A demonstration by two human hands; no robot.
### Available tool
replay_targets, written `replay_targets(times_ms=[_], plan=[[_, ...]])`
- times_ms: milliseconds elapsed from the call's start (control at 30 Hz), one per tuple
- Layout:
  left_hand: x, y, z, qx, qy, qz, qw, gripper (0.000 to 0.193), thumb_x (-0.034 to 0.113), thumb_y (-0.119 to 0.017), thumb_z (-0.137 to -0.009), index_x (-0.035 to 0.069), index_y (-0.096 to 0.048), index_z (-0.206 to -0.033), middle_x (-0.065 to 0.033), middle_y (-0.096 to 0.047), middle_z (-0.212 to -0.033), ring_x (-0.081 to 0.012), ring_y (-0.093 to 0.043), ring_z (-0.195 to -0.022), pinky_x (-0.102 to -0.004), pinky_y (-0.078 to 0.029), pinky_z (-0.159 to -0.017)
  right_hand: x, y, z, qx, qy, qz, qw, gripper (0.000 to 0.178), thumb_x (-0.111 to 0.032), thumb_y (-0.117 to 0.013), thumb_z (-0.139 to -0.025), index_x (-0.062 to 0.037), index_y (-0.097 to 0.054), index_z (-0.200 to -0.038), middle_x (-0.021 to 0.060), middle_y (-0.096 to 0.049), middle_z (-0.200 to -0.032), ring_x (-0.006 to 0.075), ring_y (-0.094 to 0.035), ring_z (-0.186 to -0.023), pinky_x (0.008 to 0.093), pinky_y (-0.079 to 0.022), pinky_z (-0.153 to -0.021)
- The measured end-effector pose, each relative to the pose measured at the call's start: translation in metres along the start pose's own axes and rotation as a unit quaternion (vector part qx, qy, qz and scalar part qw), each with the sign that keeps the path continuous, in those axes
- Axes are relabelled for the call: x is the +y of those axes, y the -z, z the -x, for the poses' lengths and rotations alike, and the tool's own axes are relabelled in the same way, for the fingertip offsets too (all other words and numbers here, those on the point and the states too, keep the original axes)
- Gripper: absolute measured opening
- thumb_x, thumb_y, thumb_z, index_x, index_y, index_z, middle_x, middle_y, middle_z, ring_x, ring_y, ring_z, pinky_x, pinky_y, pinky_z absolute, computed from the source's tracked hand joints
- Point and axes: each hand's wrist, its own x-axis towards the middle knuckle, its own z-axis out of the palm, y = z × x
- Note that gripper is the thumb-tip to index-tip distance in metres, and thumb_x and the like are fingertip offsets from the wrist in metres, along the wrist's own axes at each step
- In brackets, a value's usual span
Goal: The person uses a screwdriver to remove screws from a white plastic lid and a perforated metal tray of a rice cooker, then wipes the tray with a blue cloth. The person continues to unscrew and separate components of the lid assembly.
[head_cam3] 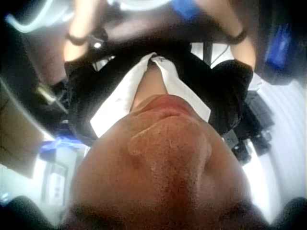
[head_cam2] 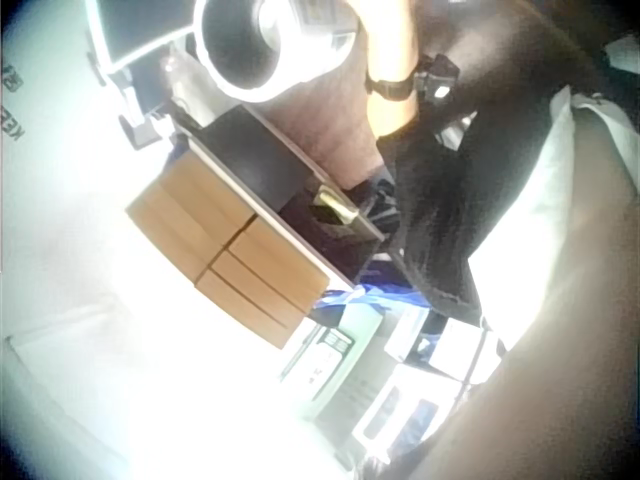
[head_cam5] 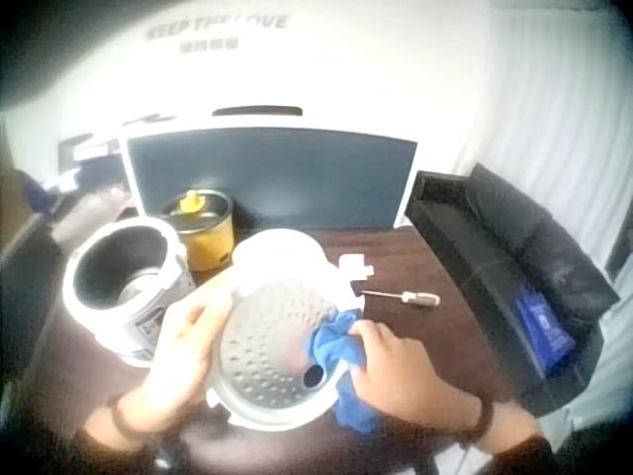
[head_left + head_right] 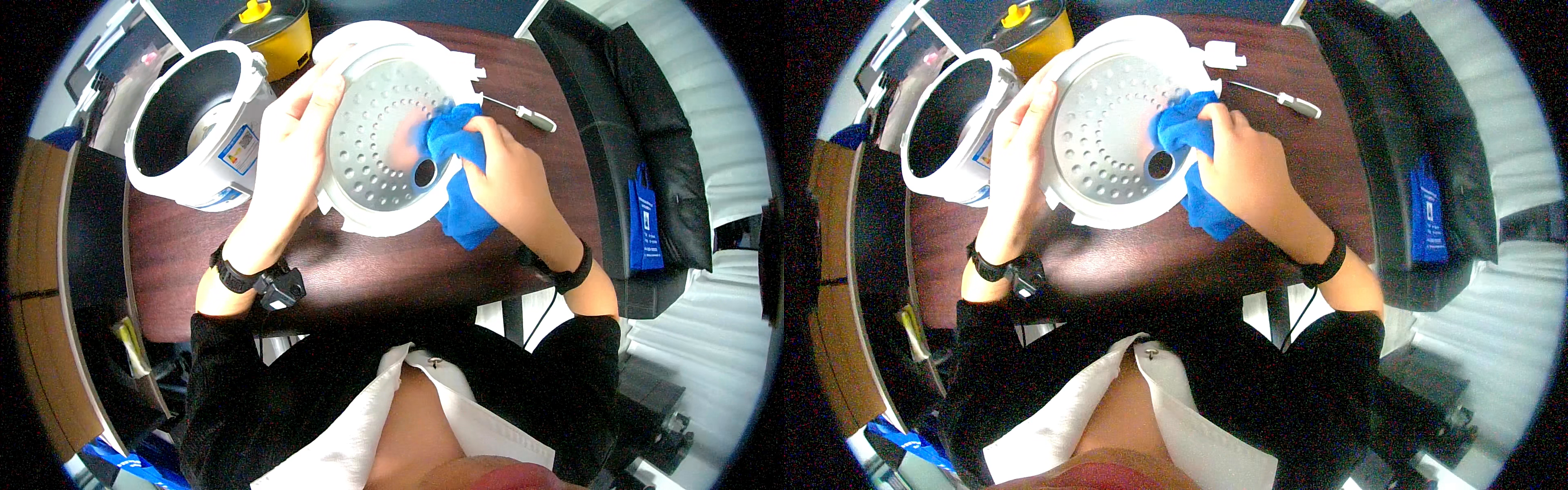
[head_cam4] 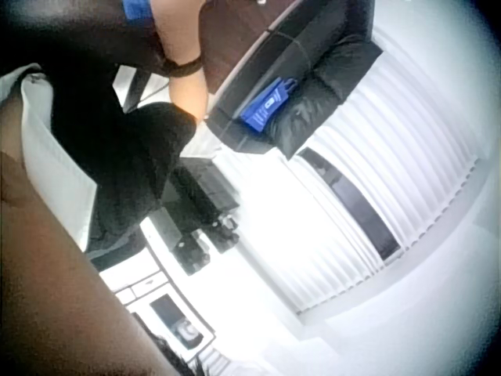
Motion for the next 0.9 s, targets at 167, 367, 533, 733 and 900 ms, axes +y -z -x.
replay_targets(times_ms=[167,367,533,733,900], plan=[[0.011,0.003,0.0,0.017,-0.015,-0.008,1.0,0.037,0.021,-0.049,-0.096,0.001,-0.052,-0.127,-0.0091,-0.056,-0.125,-0.0148,-0.052,-0.113,-0.0287,-0.04,-0.098,-0.008,0.006,0.009,-0.053,0.039,-0.077,0.995,0.034,-0.017,-0.063,-0.076,-0.0089,-0.049,-0.106,0.0195,-0.062,-0.09,0.0396,-0.062,-0.08,0.0472,-0.051,-0.07],[0.008,0.003,-0.005,0.04,-0.039,-0.027,0.998,0.039,0.023,-0.049,-0.096,0.0,-0.051,-0.128,-0.0105,-0.057,-0.122,-0.0151,-0.053,-0.111,-0.0282,-0.041,-0.096,-0.041,-0.006,0.013,-0.144,0.086,-0.215,0.962,0.038,-0.008,-0.067,-0.075,-0.0054,-0.049,-0.108,0.0211,-0.061,-0.1,0.0396,-0.061,-0.091,0.0423,-0.05,-0.075],[0.003,0.01,-0.014,0.05,-0.032,-0.014,0.998,0.041,0.024,-0.048,-0.097,0.0,-0.049,-0.13,-0.0105,-0.058,-0.121,-0.0141,-0.054,-0.109,-0.0273,-0.042,-0.094,-0.056,0.012,-0.005,-0.182,0.137,-0.332,0.916,0.04,-0.004,-0.065,-0.075,-0.0043,-0.05,-0.111,0.0187,-0.061,-0.1,0.0322,-0.063,-0.094,0.0364,-0.049,-0.081],[0.001,0.009,-0.016,0.021,-0.099,-0.069,0.993,0.043,0.027,-0.046,-0.098,0.004,-0.045,-0.134,-0.0103,-0.058,-0.12,-0.0131,-0.055,-0.106,-0.0256,-0.043,-0.091,-0.025,0.034,-0.043,0.143,0.085,-0.188,0.968,0.042,-0.013,-0.067,-0.076,-0.0045,-0.052,-0.114,0.0213,-0.062,-0.105,0.038,-0.062,-0.096,0.0408,-0.049,-0.083],[0.005,-0.004,-0.005,-0.016,-0.109,-0.108,0.988,0.044,0.031,-0.041,-0.099,0.004,-0.046,-0.133,-0.0083,-0.06,-0.114,-0.0108,-0.054,-0.102,-0.0241,-0.042,-0.089,-0.039,0.016,-0.069,0.228,0.12,-0.149,0.955,0.039,-0.015,-0.067,-0.075,-0.0047,-0.057,-0.11,0.0207,-0.062,-0.102,0.0382,-0.061,-0.092,0.0426,-0.05,-0.08]])
